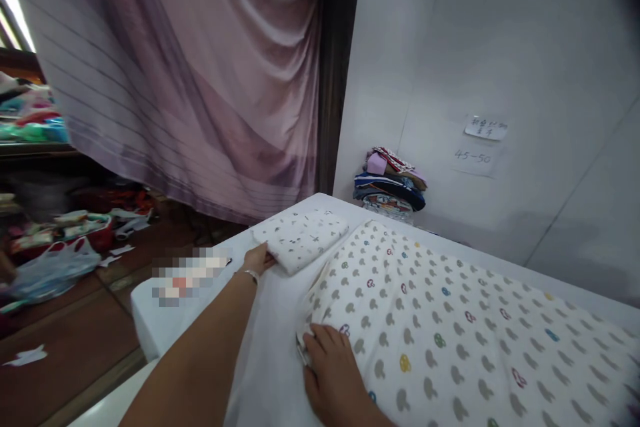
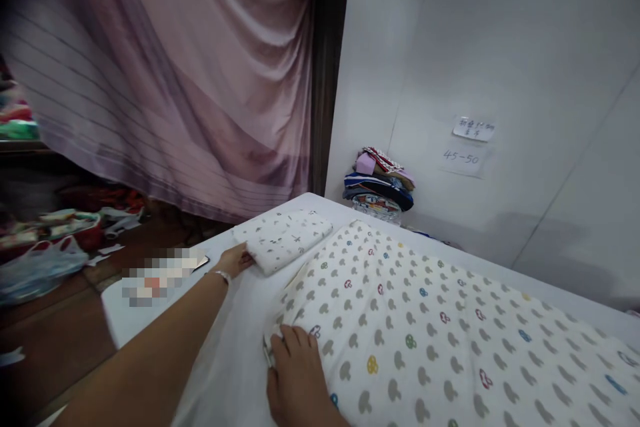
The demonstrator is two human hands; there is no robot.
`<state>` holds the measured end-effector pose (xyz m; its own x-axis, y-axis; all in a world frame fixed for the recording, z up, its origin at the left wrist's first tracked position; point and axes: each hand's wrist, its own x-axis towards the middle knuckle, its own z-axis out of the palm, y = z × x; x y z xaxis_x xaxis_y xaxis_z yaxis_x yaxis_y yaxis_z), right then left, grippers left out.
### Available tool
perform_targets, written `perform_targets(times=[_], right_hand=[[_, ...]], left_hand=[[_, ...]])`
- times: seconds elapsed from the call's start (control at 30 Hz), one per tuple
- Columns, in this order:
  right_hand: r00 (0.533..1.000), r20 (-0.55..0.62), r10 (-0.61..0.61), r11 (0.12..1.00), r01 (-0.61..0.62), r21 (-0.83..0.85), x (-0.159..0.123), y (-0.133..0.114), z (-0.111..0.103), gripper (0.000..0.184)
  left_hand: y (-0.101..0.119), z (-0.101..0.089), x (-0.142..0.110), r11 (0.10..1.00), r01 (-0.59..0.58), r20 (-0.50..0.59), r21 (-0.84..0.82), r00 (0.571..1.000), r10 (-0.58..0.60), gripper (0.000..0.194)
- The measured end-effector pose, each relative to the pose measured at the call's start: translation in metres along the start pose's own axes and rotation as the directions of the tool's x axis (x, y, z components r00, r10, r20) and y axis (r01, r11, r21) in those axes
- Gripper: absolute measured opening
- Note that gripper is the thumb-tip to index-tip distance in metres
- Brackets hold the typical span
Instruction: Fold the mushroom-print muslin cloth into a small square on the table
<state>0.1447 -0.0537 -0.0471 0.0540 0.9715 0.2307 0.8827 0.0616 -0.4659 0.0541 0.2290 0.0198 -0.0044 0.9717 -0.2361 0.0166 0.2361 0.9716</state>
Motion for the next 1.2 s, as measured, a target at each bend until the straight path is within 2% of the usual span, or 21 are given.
perform_targets(times=[0.1,0.17,0.27,0.4,0.47,0.53,0.6,0.7,0.77,0.87,1.07,1.2], right_hand=[[1.000,0.001,0.006,1.000,-0.006,-0.006,-0.001,-0.001,-0.002,0.048],[1.000,-0.002,0.006,1.000,-0.006,-0.004,-0.001,-0.003,-0.004,0.048],[1.000,-0.012,-0.001,1.000,0.001,-0.014,-0.001,-0.004,-0.007,0.049],[1.000,0.009,0.001,1.000,-0.001,-0.022,0.004,-0.004,-0.010,0.059],[0.999,0.039,0.016,1.000,-0.016,0.016,0.006,-0.001,-0.012,0.065],[0.998,0.063,0.026,0.996,-0.032,0.084,0.006,0.001,-0.017,0.071],[0.996,0.073,0.043,0.989,-0.053,0.135,0.002,0.003,-0.024,0.072],[0.995,0.087,0.055,0.992,-0.064,0.105,-0.012,0.005,-0.036,0.057],[0.996,0.089,0.024,0.998,-0.029,0.063,-0.023,0.006,-0.043,0.045],[0.997,0.076,-0.022,0.998,0.017,0.060,-0.034,0.009,-0.048,0.036],[0.998,0.049,-0.028,0.993,0.022,0.120,-0.029,0.012,-0.044,0.042],[0.997,0.069,-0.035,0.997,0.030,0.073,-0.020,0.004,-0.040,0.043]], left_hand=[[-0.015,-0.009,-0.009,0.998,0.043,-0.018,0.036,0.999,-0.042,0.018],[-0.020,-0.012,-0.023,0.997,0.026,0.013,0.069,1.000,-0.027,0.026],[-0.031,-0.016,-0.059,0.993,-0.026,0.139,0.115,0.990,0.010,0.031],[-0.052,-0.024,-0.116,0.928,-0.163,0.372,0.335,0.928,0.029,0.036],[-0.060,-0.028,-0.137,0.875,-0.218,0.387,0.433,0.921,0.038,0.042],[-0.065,-0.030,-0.150,0.851,-0.203,0.352,0.485,0.936,0.023,0.046],[-0.068,-0.030,-0.156,0.837,-0.190,0.351,0.512,0.936,-0.002,0.044],[-0.072,-0.027,-0.157,0.825,-0.224,0.377,0.519,0.926,0.014,0.030],[-0.075,-0.025,-0.155,0.816,-0.244,0.369,0.523,0.928,0.041,0.023],[-0.077,-0.022,-0.153,0.814,-0.251,0.356,0.524,0.933,0.058,0.020],[-0.076,-0.020,-0.151,0.834,-0.253,0.329,0.491,0.940,0.091,0.017],[-0.075,-0.017,-0.150,0.850,-0.228,0.318,0.475,0.945,0.075,0.020]])
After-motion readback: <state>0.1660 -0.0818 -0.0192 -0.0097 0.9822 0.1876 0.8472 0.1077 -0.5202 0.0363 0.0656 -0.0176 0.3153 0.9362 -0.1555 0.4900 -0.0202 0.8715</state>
